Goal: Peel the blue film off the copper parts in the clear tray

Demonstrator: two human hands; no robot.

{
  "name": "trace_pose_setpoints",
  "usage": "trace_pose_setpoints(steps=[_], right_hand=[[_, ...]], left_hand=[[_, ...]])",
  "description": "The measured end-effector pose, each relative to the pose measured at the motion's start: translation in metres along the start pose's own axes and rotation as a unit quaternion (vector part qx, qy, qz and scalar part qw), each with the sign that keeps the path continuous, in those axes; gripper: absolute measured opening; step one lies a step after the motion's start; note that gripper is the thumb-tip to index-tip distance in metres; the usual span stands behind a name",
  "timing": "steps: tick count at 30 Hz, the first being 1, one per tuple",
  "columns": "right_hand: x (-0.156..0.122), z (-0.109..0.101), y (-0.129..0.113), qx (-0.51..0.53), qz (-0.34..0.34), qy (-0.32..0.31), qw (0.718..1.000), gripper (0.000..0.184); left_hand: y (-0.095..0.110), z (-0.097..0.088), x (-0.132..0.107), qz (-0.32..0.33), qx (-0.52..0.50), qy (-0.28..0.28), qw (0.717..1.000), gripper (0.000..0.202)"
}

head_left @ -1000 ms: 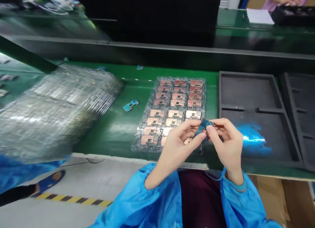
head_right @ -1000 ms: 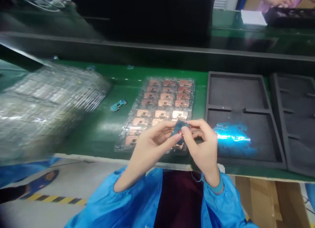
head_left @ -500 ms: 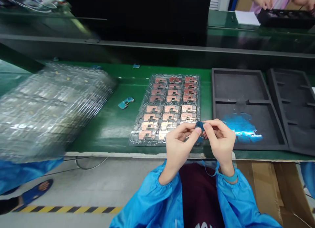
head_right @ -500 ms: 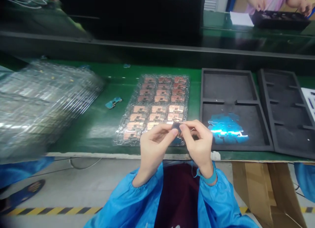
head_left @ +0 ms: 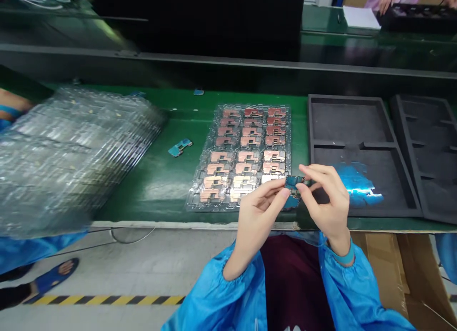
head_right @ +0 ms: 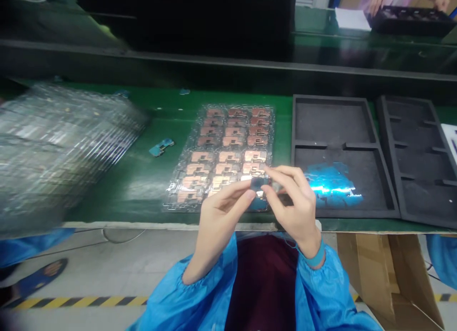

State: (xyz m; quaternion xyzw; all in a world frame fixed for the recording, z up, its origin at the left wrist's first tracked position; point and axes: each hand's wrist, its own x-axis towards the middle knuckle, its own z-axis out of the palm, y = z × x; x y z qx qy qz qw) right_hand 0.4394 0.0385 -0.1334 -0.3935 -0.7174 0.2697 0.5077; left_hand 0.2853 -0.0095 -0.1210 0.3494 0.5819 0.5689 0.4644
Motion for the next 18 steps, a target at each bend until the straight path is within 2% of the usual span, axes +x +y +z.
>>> trace_pose_setpoints(steps=[2, 5, 9, 12, 18], right_hand=[[0.001, -0.002, -0.001, -0.050, -0.051, 0.005, 0.997, 0.030], [0.001, -0.002, -0.003, -0.105, -0.087, 0.008, 0.991, 0.026], [0.000, 0.000, -0.006, -0.143, -0.124, 0.023, 0.982, 0.029], [-0.005, 0.001, -0.007, -0.172, -0.158, 0.047, 0.971, 0.034], [-0.016, -0.002, -0.007, -0.207, -0.216, 0.038, 0.953, 0.029]], left_hand=[[-0.001, -0.002, 0.000, 0.008, -0.003, -0.010, 1.000, 0.026], [-0.007, -0.004, 0.000, 0.011, -0.026, -0.021, 0.999, 0.026], [-0.014, -0.009, -0.002, -0.037, -0.097, -0.040, 0.994, 0.028], [-0.011, -0.010, -0.005, -0.081, -0.134, -0.055, 0.986, 0.030], [-0.005, -0.009, -0.009, -0.103, -0.188, -0.066, 0.974, 0.026]])
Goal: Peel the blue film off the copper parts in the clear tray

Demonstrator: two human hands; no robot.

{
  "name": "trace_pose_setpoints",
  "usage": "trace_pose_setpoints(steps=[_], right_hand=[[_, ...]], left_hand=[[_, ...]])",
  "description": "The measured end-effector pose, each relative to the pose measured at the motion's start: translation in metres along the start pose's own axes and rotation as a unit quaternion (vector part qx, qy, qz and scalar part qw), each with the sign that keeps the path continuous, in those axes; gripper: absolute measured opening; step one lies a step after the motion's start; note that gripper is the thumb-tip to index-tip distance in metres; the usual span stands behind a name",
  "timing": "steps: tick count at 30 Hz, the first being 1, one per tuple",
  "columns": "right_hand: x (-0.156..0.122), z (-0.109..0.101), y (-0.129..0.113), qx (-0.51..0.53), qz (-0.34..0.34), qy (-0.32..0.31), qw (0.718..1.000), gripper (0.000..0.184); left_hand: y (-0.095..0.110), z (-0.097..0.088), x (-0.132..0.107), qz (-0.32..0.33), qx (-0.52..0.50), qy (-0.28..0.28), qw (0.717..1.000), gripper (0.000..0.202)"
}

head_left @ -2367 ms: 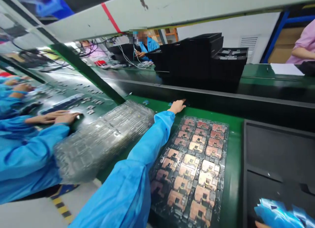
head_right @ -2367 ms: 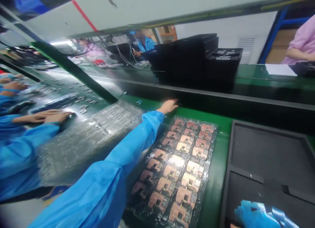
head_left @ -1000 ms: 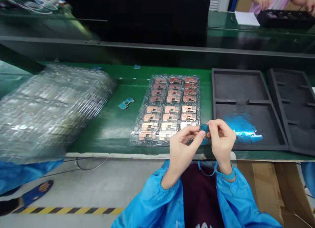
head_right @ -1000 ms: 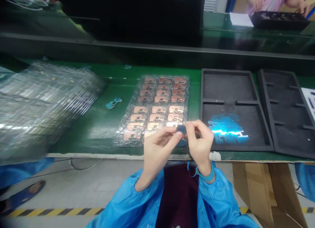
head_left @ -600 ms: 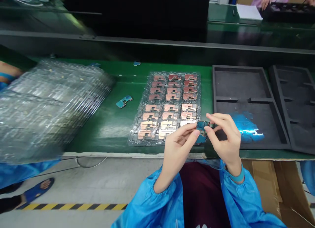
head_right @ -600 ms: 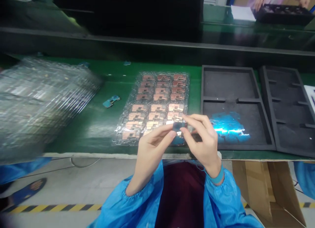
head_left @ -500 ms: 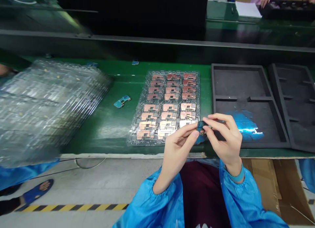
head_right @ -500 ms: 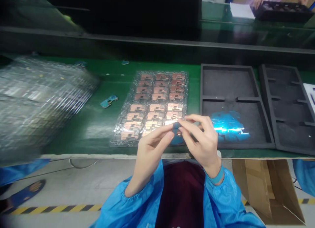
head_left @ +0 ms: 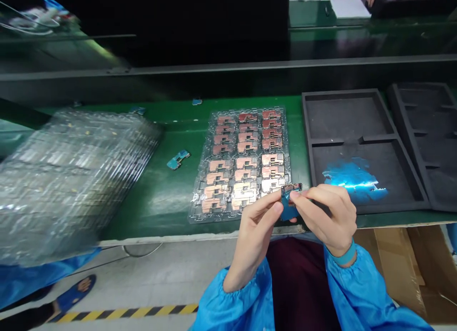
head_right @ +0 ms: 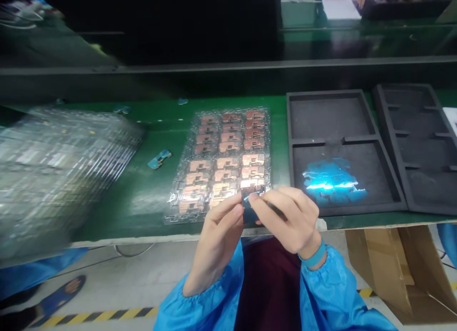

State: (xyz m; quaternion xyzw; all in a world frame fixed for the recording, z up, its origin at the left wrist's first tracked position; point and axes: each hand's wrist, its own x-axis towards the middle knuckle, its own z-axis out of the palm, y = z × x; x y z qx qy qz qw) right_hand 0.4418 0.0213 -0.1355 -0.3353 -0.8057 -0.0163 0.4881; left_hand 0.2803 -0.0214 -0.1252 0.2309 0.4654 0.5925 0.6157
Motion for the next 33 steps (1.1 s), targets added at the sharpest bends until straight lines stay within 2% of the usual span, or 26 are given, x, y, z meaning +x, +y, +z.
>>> trace_pose_setpoints(steps=[6, 11, 16, 23, 28, 33], right_hand=[[0.003, 0.000, -0.001, 0.015, -0.025, -0.018, 0.999, 0.022], [0.004, 0.005, -0.002, 0.032, -0.022, -0.009, 0.999, 0.017], [0.005, 0.008, -0.005, 0.063, -0.021, 0.008, 0.998, 0.011], [0.007, 0.003, -0.008, 0.089, -0.014, -0.024, 0.996, 0.017], [-0.004, -0.002, -0.008, 0.122, -0.033, -0.022, 0.992, 0.011], [-0.012, -0.006, -0.010, 0.142, -0.041, -0.011, 0.989, 0.020]], left_hand=[[-0.001, -0.001, 0.001, -0.050, -0.059, 0.029, 0.997, 0.029], [0.005, 0.005, 0.003, -0.070, -0.123, -0.020, 0.990, 0.024], [0.007, 0.007, 0.007, -0.093, -0.155, -0.012, 0.983, 0.027], [0.008, 0.001, 0.010, -0.110, -0.147, -0.023, 0.983, 0.038], [0.006, -0.002, 0.012, -0.114, -0.129, -0.008, 0.985, 0.033], [0.008, 0.000, 0.013, -0.111, -0.142, 0.020, 0.984, 0.030]])
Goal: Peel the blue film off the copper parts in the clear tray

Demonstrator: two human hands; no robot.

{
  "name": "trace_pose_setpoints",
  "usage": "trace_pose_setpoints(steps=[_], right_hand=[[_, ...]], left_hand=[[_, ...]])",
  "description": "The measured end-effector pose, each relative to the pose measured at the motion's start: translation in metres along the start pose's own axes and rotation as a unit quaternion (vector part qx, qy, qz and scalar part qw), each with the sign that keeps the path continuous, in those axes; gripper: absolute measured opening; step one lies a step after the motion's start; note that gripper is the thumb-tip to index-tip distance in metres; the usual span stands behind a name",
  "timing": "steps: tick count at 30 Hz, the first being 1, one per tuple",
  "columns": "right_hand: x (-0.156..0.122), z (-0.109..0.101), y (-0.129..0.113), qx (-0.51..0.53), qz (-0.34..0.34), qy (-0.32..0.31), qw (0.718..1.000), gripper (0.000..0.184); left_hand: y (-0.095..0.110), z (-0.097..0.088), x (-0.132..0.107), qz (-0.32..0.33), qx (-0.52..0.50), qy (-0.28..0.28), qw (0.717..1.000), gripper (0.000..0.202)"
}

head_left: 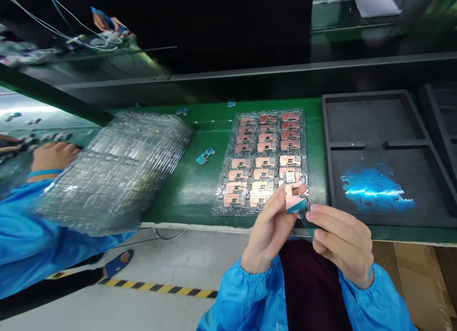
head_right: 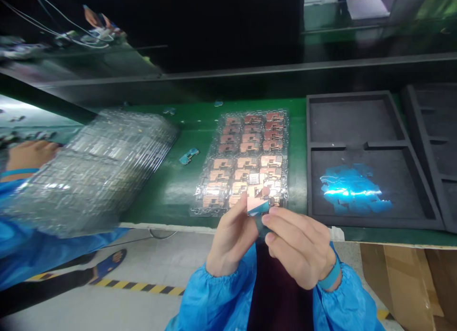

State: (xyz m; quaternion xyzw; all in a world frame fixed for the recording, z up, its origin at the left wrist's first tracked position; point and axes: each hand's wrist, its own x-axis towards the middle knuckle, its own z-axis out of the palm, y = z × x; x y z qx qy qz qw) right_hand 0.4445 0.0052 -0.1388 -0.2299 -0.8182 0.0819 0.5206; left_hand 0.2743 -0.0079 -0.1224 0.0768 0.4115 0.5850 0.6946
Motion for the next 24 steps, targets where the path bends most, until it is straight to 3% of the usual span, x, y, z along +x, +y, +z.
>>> trace_pose_setpoints(steps=[7, 12, 14, 16, 17, 19, 21, 24], right_hand=[[-0.006, -0.009, -0.010, 0.004, 0.029, 0.025, 0.999, 0.019], [-0.017, -0.013, -0.002, -0.027, 0.078, 0.088, 0.993, 0.025], [-0.019, -0.014, 0.014, -0.098, 0.137, 0.146, 0.975, 0.023], [-0.021, -0.020, 0.036, -0.185, 0.233, 0.183, 0.937, 0.018], [-0.023, -0.024, 0.048, -0.221, 0.279, 0.171, 0.919, 0.015], [-0.026, -0.034, 0.068, -0.262, 0.337, 0.088, 0.900, 0.018], [-0.026, -0.040, 0.076, -0.270, 0.339, 0.017, 0.901, 0.022], [-0.017, -0.033, 0.062, -0.218, 0.310, 0.025, 0.925, 0.023]], left_hand=[[0.001, 0.005, 0.004, 0.003, -0.056, 0.006, 0.998, 0.026], [0.000, 0.005, 0.008, 0.040, -0.039, 0.024, 0.998, 0.021], [-0.001, 0.005, 0.008, 0.058, -0.006, 0.017, 0.998, 0.021], [-0.001, 0.005, 0.008, 0.071, 0.019, 0.011, 0.997, 0.024], [-0.002, 0.004, 0.008, 0.077, 0.026, 0.011, 0.997, 0.026], [-0.003, 0.004, 0.008, 0.083, 0.033, 0.012, 0.996, 0.028], [-0.005, 0.004, 0.009, 0.087, 0.044, 0.009, 0.995, 0.029], [-0.009, 0.005, 0.011, 0.093, 0.078, 0.009, 0.993, 0.030]])
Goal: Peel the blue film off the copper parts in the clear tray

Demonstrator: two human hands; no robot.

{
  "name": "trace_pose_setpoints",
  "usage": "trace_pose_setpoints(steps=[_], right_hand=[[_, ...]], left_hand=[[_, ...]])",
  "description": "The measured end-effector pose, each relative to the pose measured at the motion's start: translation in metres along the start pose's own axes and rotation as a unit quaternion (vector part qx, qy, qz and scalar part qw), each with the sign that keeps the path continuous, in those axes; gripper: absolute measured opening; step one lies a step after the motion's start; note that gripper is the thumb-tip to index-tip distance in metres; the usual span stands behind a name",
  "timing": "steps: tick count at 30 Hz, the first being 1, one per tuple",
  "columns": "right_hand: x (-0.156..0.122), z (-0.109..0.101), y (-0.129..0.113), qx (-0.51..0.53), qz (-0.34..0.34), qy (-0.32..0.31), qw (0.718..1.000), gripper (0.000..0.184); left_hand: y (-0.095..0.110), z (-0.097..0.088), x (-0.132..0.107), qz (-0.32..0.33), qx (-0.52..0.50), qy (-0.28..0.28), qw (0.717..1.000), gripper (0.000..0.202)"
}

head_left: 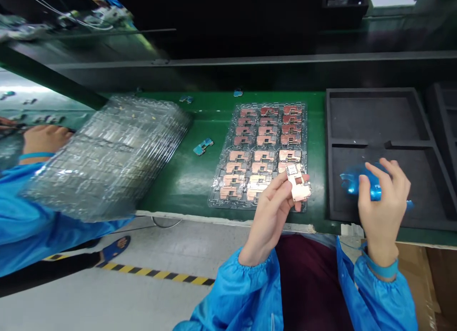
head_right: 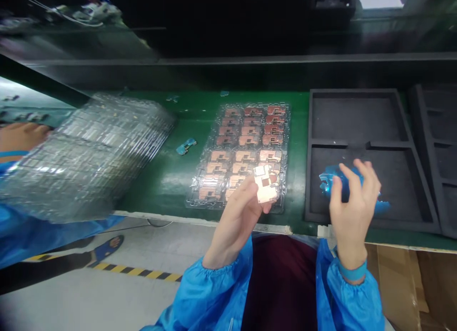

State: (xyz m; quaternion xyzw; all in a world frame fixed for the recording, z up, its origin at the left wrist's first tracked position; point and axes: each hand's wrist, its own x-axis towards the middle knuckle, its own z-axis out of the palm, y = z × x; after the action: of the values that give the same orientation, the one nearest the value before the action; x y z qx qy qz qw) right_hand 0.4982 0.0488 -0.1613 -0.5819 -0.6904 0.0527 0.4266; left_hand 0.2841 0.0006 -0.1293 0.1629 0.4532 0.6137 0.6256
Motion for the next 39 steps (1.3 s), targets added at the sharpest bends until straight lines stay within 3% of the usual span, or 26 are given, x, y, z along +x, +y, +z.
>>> trace_pose_setpoints(steps=[2, 5, 8, 13, 19, 25, 29, 32, 35, 39], right_hand=[[-0.006, 0.004, -0.028, 0.114, 0.011, -0.036, 0.993, 0.025], [-0.016, 0.015, -0.066, 0.270, 0.086, -0.178, 0.942, 0.020], [-0.023, 0.025, -0.081, 0.332, 0.129, -0.189, 0.915, 0.012], [-0.027, 0.034, -0.079, 0.364, 0.157, -0.155, 0.905, 0.023], [-0.026, 0.038, -0.073, 0.315, 0.131, -0.142, 0.929, 0.042], [-0.027, 0.025, -0.056, 0.310, 0.109, -0.187, 0.926, 0.024], [-0.024, 0.014, -0.035, 0.283, 0.117, -0.165, 0.938, 0.017], [-0.019, 0.010, -0.022, 0.252, 0.127, -0.141, 0.949, 0.020], [-0.015, 0.010, -0.014, 0.231, 0.127, -0.124, 0.957, 0.021], [-0.015, 0.011, -0.011, 0.219, 0.117, -0.142, 0.958, 0.022]], left_hand=[[-0.003, 0.001, 0.000, 0.011, 0.024, 0.006, 1.000, 0.032], [-0.007, 0.003, -0.001, 0.034, 0.057, 0.025, 0.997, 0.035], [-0.009, 0.004, -0.003, 0.060, 0.089, 0.055, 0.993, 0.035], [-0.012, 0.008, -0.007, 0.105, 0.127, 0.096, 0.982, 0.033], [-0.017, 0.013, -0.008, 0.119, 0.141, 0.068, 0.980, 0.038], [-0.012, -0.009, -0.010, 0.121, 0.195, 0.073, 0.971, 0.027], [0.013, -0.040, -0.013, 0.170, 0.344, 0.053, 0.922, 0.019], [0.027, -0.057, -0.009, 0.168, 0.453, -0.020, 0.875, 0.027], [0.025, -0.064, 0.001, 0.158, 0.504, -0.074, 0.846, 0.025], [0.014, -0.065, 0.014, 0.200, 0.564, -0.074, 0.797, 0.010]])
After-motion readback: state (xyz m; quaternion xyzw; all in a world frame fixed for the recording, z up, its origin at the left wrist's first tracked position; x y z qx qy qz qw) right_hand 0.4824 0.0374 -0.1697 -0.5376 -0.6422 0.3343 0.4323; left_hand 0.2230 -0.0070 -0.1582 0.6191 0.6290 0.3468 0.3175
